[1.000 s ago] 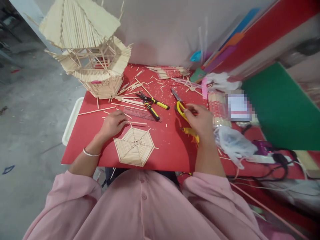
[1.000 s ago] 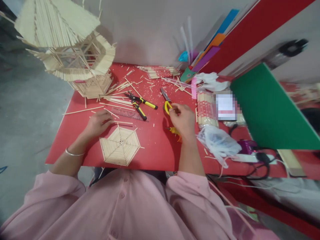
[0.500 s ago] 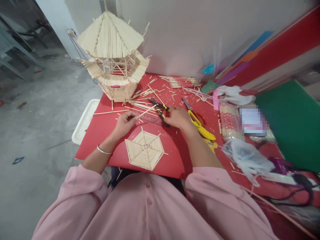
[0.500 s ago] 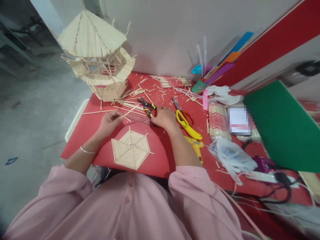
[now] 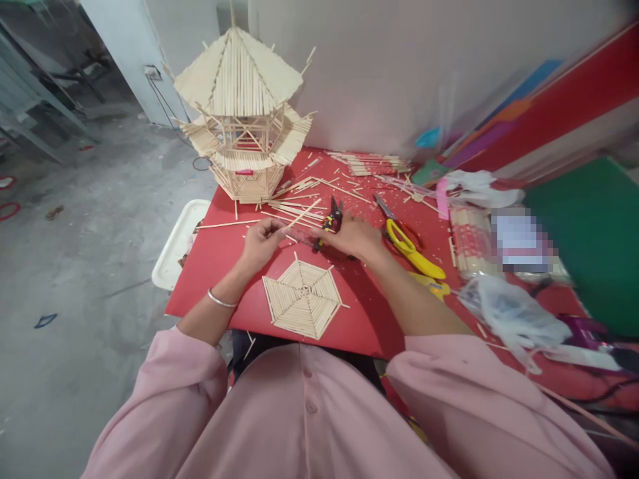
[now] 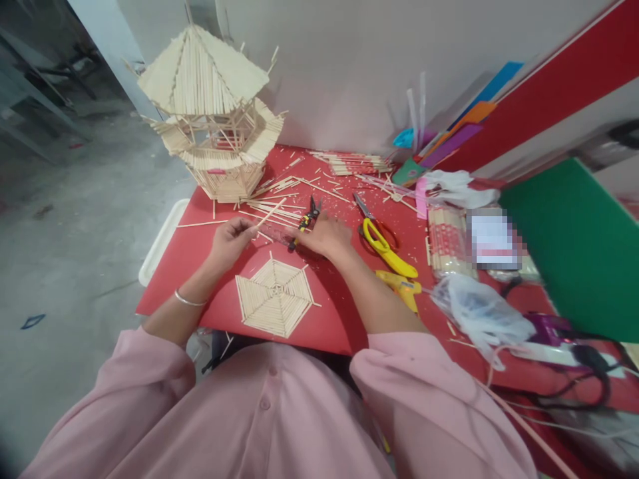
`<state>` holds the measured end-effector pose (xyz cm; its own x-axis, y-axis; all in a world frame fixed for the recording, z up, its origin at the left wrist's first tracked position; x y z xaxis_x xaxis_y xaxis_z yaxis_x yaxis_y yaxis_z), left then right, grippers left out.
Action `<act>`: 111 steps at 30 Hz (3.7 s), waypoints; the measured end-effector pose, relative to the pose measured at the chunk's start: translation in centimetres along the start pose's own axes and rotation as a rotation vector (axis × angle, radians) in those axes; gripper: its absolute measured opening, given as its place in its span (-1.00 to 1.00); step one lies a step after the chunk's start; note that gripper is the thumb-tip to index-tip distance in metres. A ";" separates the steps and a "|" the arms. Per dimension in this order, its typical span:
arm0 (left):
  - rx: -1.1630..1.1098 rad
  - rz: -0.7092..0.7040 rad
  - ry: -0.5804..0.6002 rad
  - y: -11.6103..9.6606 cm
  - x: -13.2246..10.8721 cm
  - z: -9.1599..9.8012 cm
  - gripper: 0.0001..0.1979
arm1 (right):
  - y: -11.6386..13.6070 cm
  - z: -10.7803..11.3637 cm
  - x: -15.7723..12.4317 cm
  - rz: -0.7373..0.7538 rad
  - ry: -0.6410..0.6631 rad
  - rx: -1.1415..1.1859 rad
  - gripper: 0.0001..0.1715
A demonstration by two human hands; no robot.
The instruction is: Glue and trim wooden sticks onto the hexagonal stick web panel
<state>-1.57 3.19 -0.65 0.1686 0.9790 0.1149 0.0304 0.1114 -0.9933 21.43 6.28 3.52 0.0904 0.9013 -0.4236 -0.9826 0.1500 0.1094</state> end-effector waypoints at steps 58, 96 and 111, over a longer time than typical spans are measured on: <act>-0.179 -0.049 -0.058 -0.7 -0.2 -0.7 -0.95 | 0.5 -3.2 -6.7 0.523 0.005 0.283 -0.08; -0.047 -0.087 -0.007 -1.3 -0.8 -1.4 -0.70 | -0.2 -3.7 -7.1 0.531 -0.095 0.330 -0.24; -0.012 -0.084 0.046 -0.3 -0.1 -1.0 -0.91 | -2.1 -2.8 -7.5 0.504 0.053 0.487 -0.17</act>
<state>-0.65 2.87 -0.37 0.2098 0.9573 0.1989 0.0583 0.1908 -0.9799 22.37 -1.98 3.94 -0.3774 0.8895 -0.2575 -0.7172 -0.1048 0.6889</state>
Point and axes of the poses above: each hand's wrist, its own x-axis towards the middle knuckle, its own z-axis out of the back of the hand, y = z × x, the point moved 1 cm from there along x, towards the middle knuckle, and after that the axes turned 9 degrees about y, right-handed, at the moved point
